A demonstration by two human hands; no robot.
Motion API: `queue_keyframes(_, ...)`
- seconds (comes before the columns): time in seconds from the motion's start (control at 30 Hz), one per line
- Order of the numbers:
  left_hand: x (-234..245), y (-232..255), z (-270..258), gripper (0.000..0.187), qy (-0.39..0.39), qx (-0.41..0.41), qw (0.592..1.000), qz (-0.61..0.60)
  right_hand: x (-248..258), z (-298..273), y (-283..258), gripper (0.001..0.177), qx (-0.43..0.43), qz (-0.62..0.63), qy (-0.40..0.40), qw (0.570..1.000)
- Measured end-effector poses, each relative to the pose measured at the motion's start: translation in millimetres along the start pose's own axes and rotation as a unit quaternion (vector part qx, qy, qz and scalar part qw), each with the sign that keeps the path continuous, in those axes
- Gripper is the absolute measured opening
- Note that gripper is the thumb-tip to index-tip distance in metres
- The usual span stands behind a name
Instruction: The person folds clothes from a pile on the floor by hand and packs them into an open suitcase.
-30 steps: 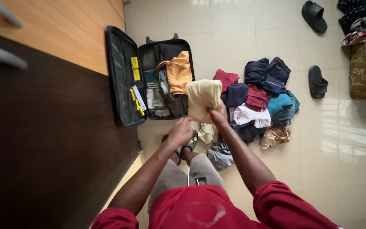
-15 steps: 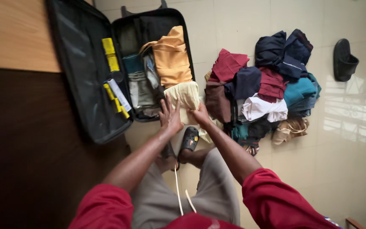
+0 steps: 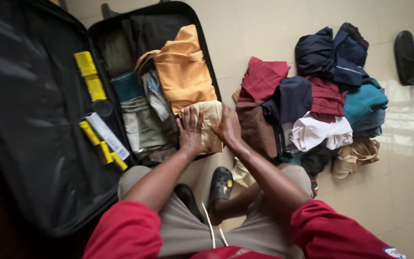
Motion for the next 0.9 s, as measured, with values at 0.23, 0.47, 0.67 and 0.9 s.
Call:
queue_keyframes(0.23,-54.2,17.4,37.3,0.121,0.121,0.021,0.992,-0.009,12.2,38.9,-57.6,0.118,0.217,-0.176,-0.090,0.956)
queue_keyframes(0.47,-48.9,13.1,51.7,0.101,0.254,0.090,0.955,0.121,-55.5,16.5,-18.0,0.085,0.225,-0.237,-0.110,0.939)
queue_keyframes(0.67,-28.4,-15.2,21.9,0.157,-0.003,0.008,0.991,0.137,-81.7,-25.0,-3.0,0.113,0.325,-0.249,-0.050,0.911)
queue_keyframes(0.9,2.9,-23.3,15.9,0.171,0.076,-0.001,0.991,0.109,-102.1,-7.8,-4.9,0.153,0.257,-0.158,-0.189,0.935)
Point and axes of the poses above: each hand's wrist, its own z-axis towards the middle knuckle, its own x-axis out of the back of the hand, y = z × x, the point moved 9 cm from there along z, towards the middle knuckle, and after that the axes turned 4 degrees about x, right-handed, at the moved point
